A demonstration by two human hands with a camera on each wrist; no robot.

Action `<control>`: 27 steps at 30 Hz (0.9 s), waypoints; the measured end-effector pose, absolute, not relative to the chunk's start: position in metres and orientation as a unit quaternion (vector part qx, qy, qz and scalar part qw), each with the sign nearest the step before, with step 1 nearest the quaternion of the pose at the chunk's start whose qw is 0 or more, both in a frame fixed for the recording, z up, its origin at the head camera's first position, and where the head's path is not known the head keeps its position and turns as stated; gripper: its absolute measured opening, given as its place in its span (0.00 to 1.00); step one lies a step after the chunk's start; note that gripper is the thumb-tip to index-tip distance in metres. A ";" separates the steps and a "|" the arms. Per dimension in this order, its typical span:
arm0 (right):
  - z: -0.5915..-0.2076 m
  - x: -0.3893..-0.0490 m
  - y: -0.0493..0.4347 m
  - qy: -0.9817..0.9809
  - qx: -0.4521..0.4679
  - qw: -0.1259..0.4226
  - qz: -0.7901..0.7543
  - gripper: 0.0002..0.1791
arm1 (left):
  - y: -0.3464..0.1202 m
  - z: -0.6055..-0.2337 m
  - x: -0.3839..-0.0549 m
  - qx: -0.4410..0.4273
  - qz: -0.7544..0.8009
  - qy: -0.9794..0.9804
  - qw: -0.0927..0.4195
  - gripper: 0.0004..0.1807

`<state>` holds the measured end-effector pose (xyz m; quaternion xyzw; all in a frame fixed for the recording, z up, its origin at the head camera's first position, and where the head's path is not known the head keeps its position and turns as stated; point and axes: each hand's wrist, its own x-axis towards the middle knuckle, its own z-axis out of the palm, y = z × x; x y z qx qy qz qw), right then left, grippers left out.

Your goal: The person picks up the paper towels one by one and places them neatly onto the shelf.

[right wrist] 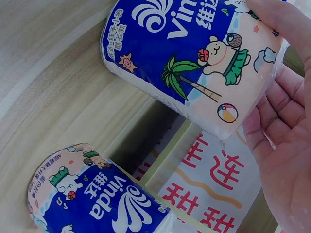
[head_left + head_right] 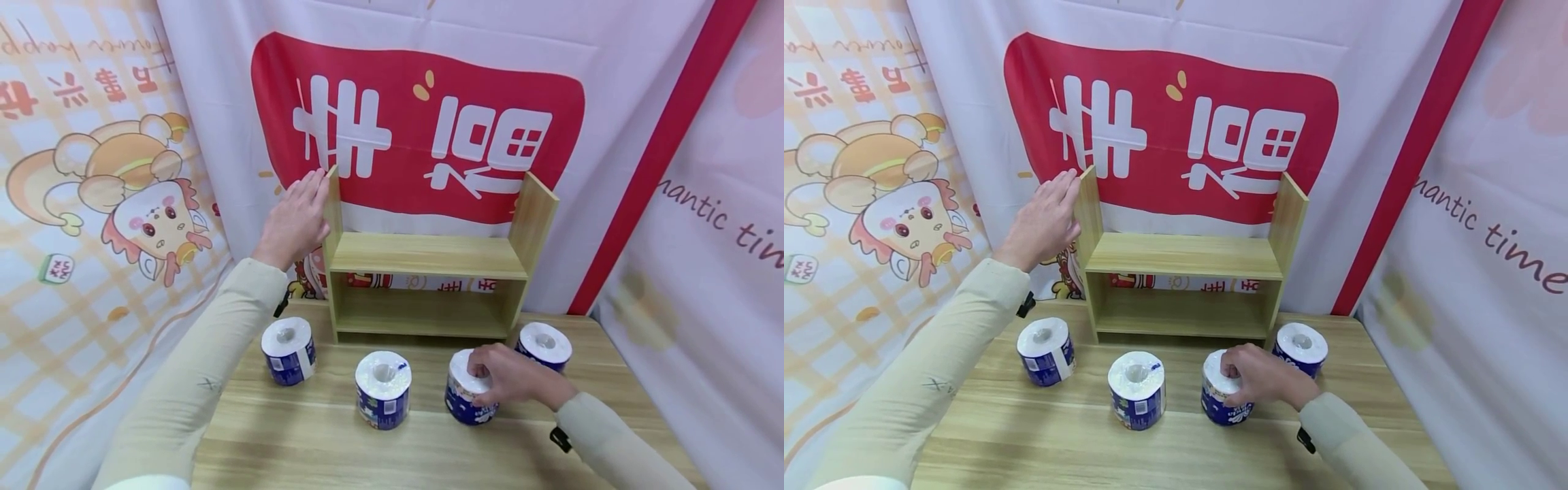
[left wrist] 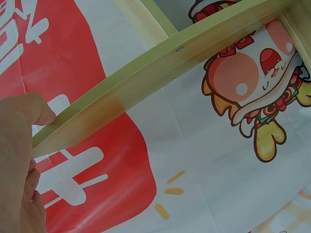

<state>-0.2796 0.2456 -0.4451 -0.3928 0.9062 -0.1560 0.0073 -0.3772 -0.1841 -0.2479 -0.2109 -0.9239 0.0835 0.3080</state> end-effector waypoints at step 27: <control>-0.406 -0.283 0.233 0.902 -0.408 0.016 -0.142 0.18 | -0.184 -0.252 -0.380 -0.219 0.057 -0.921 0.319 0.47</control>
